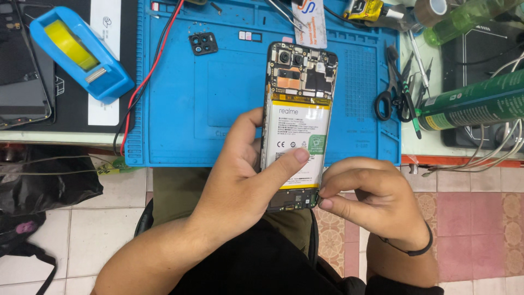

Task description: The person uses a precision tool to scrape adhesive residue from the edges of a disassembled smartphone frame. They then pick up a replacement screen assembly, align it with the frame, and press the edges together to attach it. The person rotates the phone to inspect the fit and alignment of the new screen.

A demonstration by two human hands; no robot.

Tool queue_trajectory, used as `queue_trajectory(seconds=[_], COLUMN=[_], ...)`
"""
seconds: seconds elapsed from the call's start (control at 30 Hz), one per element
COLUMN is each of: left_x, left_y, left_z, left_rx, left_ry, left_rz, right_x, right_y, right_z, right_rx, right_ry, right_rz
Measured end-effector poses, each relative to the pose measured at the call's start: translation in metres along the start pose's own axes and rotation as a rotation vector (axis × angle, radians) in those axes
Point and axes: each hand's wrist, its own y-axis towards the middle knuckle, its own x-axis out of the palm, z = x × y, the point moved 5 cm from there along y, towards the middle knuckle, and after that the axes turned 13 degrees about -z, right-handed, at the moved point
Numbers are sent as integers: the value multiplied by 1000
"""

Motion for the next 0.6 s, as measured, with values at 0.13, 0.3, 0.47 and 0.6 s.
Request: queue_trajectory(seconds=[0.13, 0.3, 0.47, 0.6], left_x=[0, -3, -3, -4], left_y=[0, 0, 0, 1], left_z=[1, 1, -1, -1], left_rx=[-14, 7, 13, 7], left_ry=[16, 21, 4, 7], left_rz=[1, -2, -12, -18], right_x=[3, 6, 6, 5], right_y=[-2, -3, -2, 0], right_z=[4, 9, 9, 3], right_rx=[4, 31, 44, 5], right_ry=[42, 87, 31, -31], right_rz=[14, 38, 18, -3])
